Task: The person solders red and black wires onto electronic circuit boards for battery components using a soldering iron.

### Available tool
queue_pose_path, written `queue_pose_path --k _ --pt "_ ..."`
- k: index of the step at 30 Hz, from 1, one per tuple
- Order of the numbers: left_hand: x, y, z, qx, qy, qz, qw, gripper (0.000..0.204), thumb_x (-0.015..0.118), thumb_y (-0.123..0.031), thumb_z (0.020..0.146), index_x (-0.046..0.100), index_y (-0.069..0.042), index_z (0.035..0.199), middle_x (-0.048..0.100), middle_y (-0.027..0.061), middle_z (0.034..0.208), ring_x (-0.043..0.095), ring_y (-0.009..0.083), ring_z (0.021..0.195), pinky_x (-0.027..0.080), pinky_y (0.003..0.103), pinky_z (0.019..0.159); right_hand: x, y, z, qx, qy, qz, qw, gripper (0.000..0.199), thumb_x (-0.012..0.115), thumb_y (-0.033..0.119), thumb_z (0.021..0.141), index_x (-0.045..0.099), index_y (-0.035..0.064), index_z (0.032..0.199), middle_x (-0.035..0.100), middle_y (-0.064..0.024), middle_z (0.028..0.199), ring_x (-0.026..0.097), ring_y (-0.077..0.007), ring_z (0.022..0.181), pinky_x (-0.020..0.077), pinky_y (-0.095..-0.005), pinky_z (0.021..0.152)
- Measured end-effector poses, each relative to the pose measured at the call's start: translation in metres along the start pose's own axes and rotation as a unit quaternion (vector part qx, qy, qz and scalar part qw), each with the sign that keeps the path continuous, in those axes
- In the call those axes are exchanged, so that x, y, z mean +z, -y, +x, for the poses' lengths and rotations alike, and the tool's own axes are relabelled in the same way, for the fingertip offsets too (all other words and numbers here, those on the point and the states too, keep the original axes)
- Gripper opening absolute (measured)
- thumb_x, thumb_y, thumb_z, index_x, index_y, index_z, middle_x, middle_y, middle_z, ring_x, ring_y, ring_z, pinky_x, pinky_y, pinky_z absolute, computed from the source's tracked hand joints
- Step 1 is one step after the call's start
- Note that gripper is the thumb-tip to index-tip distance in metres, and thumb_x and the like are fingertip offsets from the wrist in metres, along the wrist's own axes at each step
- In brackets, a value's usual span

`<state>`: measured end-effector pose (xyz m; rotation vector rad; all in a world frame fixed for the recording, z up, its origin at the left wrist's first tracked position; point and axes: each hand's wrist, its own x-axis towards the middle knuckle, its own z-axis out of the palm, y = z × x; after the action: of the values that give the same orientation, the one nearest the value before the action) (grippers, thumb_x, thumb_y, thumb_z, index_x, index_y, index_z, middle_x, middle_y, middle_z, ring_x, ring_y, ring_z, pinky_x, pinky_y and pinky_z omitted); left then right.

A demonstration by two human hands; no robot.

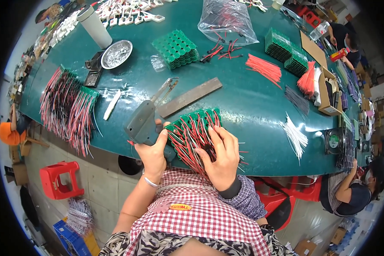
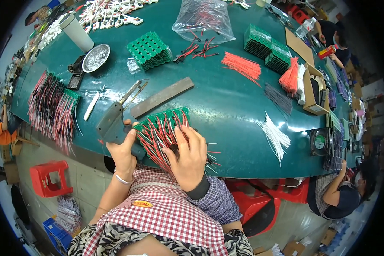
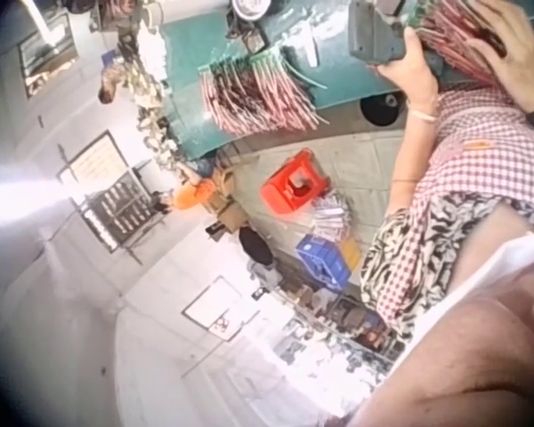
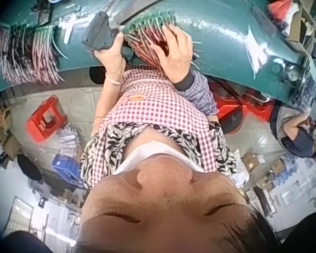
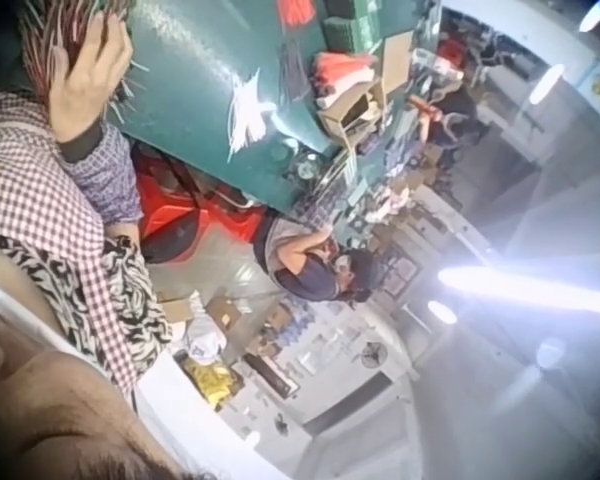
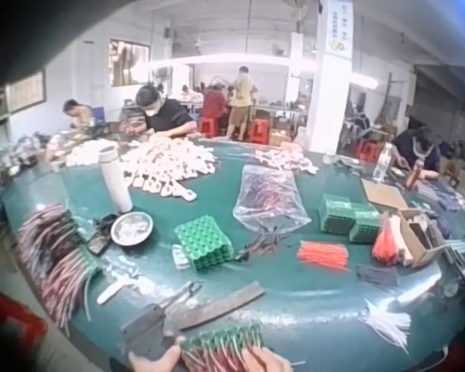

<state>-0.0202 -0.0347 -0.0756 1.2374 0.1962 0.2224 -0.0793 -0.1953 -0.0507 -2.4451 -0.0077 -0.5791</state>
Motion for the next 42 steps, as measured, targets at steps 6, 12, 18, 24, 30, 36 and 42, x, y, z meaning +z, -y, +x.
queue_pose_path --k 6,12,18,24,30,36,42 --pt "0.0 0.002 -0.004 0.012 -0.009 -0.002 1.0 0.041 0.065 0.013 0.085 0.055 0.003 0.123 0.064 0.0108 0.111 0.069 0.0213 0.099 0.055 0.033 0.088 0.005 0.002 -0.003 0.0 -0.019 0.058 0.998 0.045 0.081 0.003 0.071 0.066 0.0008 0.114 0.062 -0.014 0.103 0.06 -0.0307 0.091 0.0499 -0.0398 0.077" --pt "0.0 0.003 -0.002 0.016 0.003 0.017 1.0 0.041 0.065 0.013 0.085 0.055 0.004 0.124 0.064 0.0114 0.113 0.068 0.022 0.099 0.055 0.033 0.088 -0.008 0.001 -0.004 -0.004 0.036 0.067 0.997 0.049 0.083 0.005 0.07 0.067 0.0026 0.116 0.061 -0.0149 0.109 0.059 -0.0307 0.097 0.0496 -0.0396 0.081" --pt "0.001 0.001 -0.004 0.022 -0.014 0.008 1.0 0.041 0.066 0.013 0.085 0.055 0.004 0.123 0.064 0.0116 0.112 0.069 0.0216 0.099 0.055 0.032 0.087 -0.015 -0.013 0.011 0.021 0.066 0.038 0.997 0.073 0.084 0.022 0.074 0.053 0.0051 0.138 0.045 -0.023 0.139 0.046 -0.0389 0.124 0.0389 -0.0474 0.104" --pt "0.0 0.003 -0.002 0.024 0.005 -0.005 1.0 0.039 0.067 0.012 0.085 0.056 0.003 0.121 0.064 0.0107 0.112 0.069 0.0219 0.099 0.056 0.033 0.087 -0.003 -0.005 -0.005 0.03 0.017 0.075 0.997 0.048 0.08 0.006 0.075 0.065 0.0012 0.12 0.055 -0.018 0.125 0.052 -0.0352 0.114 0.0469 -0.0434 0.091" --pt "-0.001 -0.003 -0.01 0.028 0.001 0.003 1.0 0.039 0.066 0.012 0.084 0.056 0.004 0.121 0.064 0.0104 0.112 0.069 0.0213 0.098 0.056 0.032 0.087 -0.028 0.023 0.008 -0.039 0.051 0.055 0.996 0.058 0.081 0.01 0.073 0.063 0.0069 0.128 0.051 -0.0178 0.133 0.048 -0.0388 0.122 0.0415 -0.0475 0.099" --pt "-0.002 -0.007 -0.011 0.03 -0.004 0.0 1.0 0.039 0.068 0.012 0.083 0.057 0.004 0.119 0.065 0.01 0.11 0.069 0.0206 0.097 0.056 0.032 0.086 -0.007 0.02 0.018 -0.071 0.16 0.0 0.985 0.069 0.079 0.017 0.075 0.053 0.0141 0.139 0.041 -0.0199 0.146 0.04 -0.0404 0.132 0.032 -0.0521 0.108" --pt "-0.005 -0.001 -0.009 0.027 -0.029 0.019 0.999 0.037 0.07 0.011 0.081 0.059 0.004 0.115 0.065 0.0083 0.106 0.068 0.0192 0.094 0.054 0.033 0.086 -0.016 0.001 0.013 -0.088 0.124 0.052 0.987 0.056 0.074 0.008 0.075 0.06 0.015 0.129 0.05 -0.0154 0.138 0.05 -0.0348 0.117 0.0424 -0.0452 0.096"
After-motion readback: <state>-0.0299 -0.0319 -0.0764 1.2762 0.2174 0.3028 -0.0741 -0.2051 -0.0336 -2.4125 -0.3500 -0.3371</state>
